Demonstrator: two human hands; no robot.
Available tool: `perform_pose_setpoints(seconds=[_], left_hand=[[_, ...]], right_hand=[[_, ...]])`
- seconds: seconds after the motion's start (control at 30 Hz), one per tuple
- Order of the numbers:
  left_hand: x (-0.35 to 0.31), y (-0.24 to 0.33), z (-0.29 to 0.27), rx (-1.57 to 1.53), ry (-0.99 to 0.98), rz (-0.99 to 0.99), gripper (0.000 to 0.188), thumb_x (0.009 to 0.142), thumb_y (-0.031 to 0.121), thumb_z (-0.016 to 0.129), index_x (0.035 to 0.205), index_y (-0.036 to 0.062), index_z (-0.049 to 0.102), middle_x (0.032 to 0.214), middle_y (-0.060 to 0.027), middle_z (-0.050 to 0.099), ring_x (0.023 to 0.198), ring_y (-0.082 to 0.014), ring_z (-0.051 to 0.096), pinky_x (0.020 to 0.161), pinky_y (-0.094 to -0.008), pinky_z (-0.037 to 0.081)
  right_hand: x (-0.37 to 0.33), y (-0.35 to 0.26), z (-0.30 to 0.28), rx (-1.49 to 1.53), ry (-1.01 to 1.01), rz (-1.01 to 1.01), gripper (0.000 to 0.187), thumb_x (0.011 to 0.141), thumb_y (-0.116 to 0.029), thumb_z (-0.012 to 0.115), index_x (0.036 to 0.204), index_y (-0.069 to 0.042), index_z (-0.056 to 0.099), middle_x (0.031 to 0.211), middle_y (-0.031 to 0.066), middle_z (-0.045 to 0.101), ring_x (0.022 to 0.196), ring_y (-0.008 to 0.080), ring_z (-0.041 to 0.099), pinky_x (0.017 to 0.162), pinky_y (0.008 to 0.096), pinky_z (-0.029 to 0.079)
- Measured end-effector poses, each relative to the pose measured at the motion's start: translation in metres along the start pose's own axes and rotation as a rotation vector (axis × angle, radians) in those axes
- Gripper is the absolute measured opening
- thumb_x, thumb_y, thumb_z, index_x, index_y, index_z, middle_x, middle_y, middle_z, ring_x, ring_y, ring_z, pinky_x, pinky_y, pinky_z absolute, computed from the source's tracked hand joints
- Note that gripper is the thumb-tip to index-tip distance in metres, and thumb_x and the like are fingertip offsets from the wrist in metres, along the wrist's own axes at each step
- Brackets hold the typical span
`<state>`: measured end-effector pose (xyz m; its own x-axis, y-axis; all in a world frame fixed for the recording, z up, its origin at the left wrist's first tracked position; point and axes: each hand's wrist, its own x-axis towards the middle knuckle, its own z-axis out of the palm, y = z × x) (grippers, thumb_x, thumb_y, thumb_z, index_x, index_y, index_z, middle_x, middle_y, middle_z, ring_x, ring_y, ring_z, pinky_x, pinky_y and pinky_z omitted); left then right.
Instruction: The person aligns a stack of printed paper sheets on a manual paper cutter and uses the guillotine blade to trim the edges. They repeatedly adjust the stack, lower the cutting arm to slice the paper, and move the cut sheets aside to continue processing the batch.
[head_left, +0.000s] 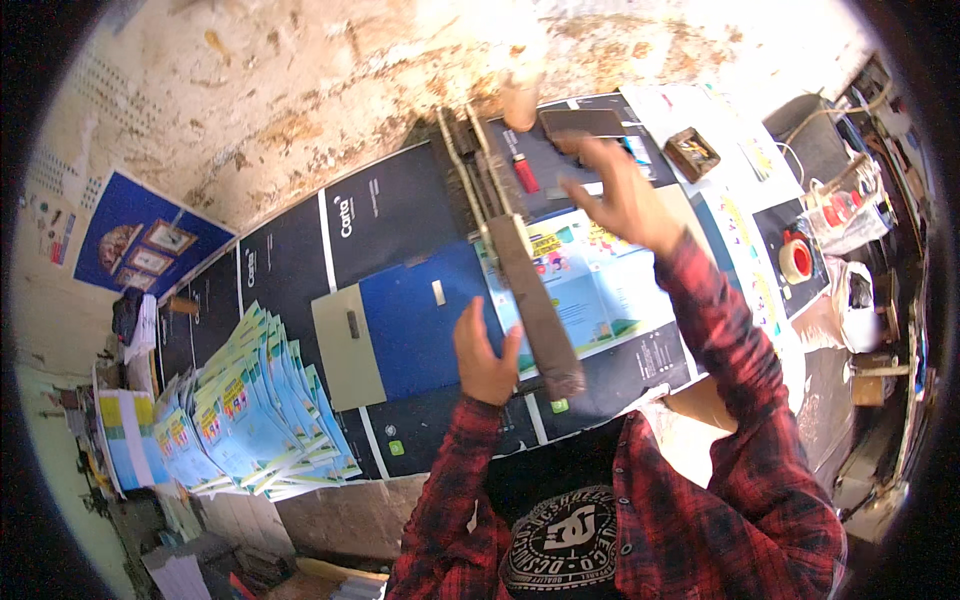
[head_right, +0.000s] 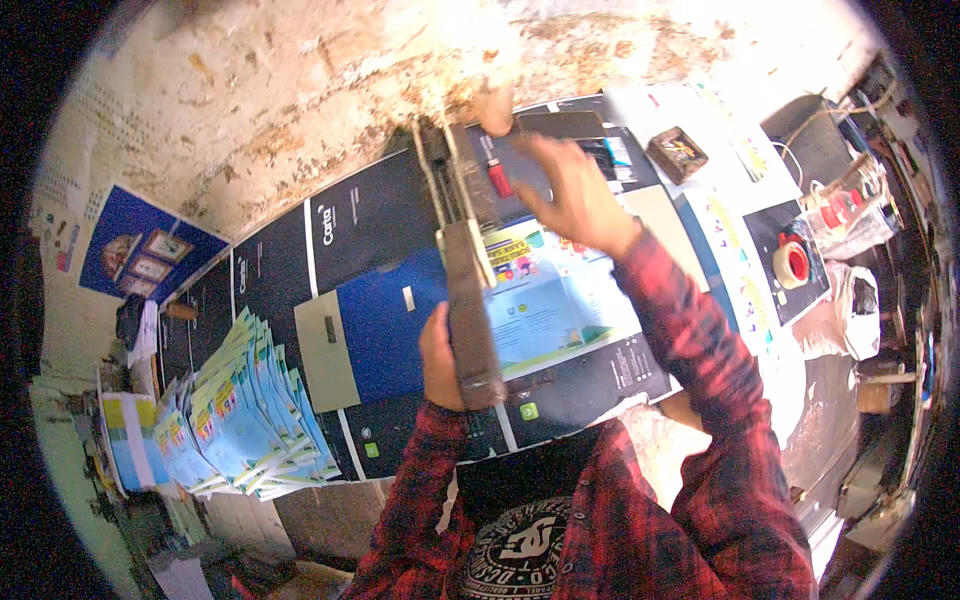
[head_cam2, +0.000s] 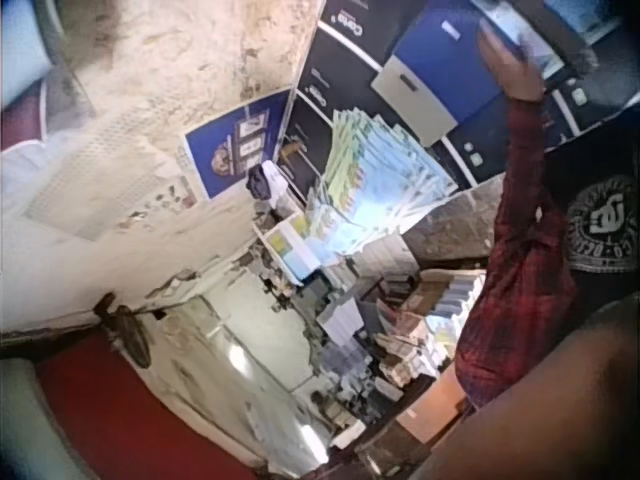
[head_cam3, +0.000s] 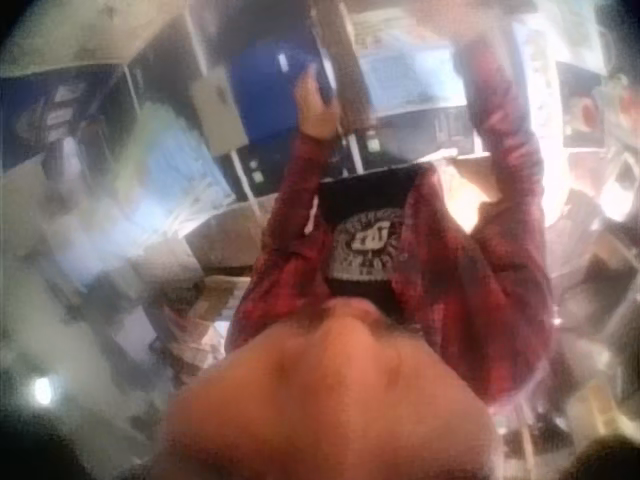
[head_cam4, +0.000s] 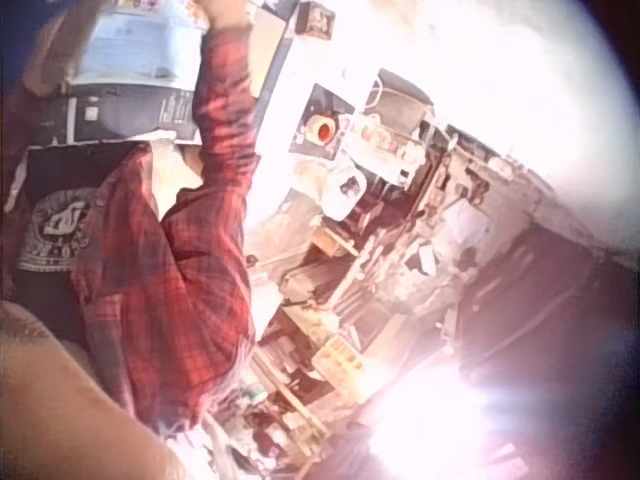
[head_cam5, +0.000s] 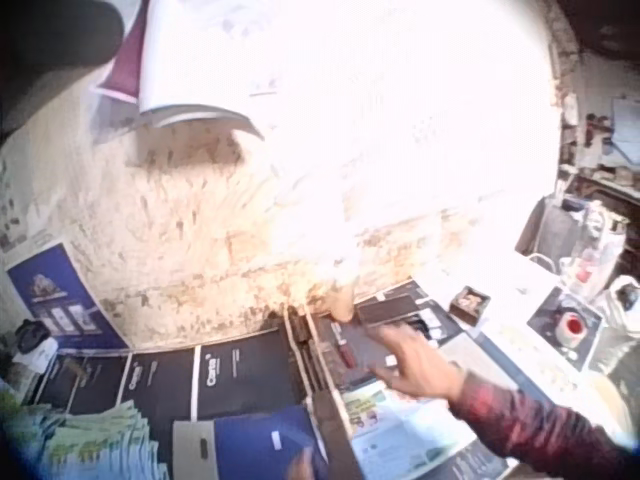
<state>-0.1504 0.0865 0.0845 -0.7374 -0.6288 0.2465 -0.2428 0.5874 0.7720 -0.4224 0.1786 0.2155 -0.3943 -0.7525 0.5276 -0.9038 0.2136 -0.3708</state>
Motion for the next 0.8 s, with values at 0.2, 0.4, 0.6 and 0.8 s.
perform_pose_setpoints(seconds=[0.2, 0.4, 0.6, 0.8], left_hand=[[0.018, 0.020, -0.027, -0.979, -0.121, -0.652, 0.061, 0.098, 0.033, 0.047, 0.145, -0.0023, 0.032, 0.142, -0.0169, 0.047, 0.128, -0.0268, 0.048, 0.105, -0.0362, 0.037], [0.017, 0.000, -0.031, -0.825, -0.300, -0.633, 0.063, 0.098, 0.048, 0.043, 0.144, 0.0068, 0.033, 0.148, -0.0137, 0.044, 0.130, -0.0255, 0.045, 0.108, -0.0406, 0.030], [0.030, 0.026, -0.035, -0.780, -0.199, -0.783, 0.060, 0.098, 0.042, 0.046, 0.143, 0.0046, 0.034, 0.139, -0.0153, 0.054, 0.127, -0.0225, 0.049, 0.104, -0.0387, 0.034], [0.033, 0.050, -0.020, -0.537, -0.179, -0.728, 0.057, 0.098, 0.039, 0.048, 0.143, 0.0051, 0.039, 0.136, -0.0143, 0.057, 0.122, -0.0235, 0.055, 0.103, -0.0382, 0.035]], right_hand=[[-0.130, -0.008, 0.020, -0.217, -0.332, 0.352, 0.070, 0.087, -0.050, 0.062, 0.140, -0.006, 0.046, 0.142, 0.0221, 0.046, 0.133, 0.0385, 0.042, 0.107, 0.0560, 0.032], [-0.145, -0.023, 0.068, -0.227, -0.164, 0.471, 0.084, 0.084, -0.056, 0.063, 0.144, -0.002, 0.039, 0.150, 0.0221, 0.037, 0.142, 0.0366, 0.030, 0.115, 0.0543, 0.022], [-0.146, -0.023, 0.062, -0.132, -0.112, 0.533, 0.087, 0.078, -0.054, 0.070, 0.143, -0.003, 0.042, 0.151, 0.0171, 0.038, 0.142, 0.0311, 0.031, 0.117, 0.0503, 0.020], [-0.154, 0.006, 0.042, -0.137, -0.089, 0.585, 0.085, 0.076, -0.053, 0.072, 0.141, -0.004, 0.045, 0.149, 0.0168, 0.040, 0.141, 0.0297, 0.034, 0.116, 0.0494, 0.023]])
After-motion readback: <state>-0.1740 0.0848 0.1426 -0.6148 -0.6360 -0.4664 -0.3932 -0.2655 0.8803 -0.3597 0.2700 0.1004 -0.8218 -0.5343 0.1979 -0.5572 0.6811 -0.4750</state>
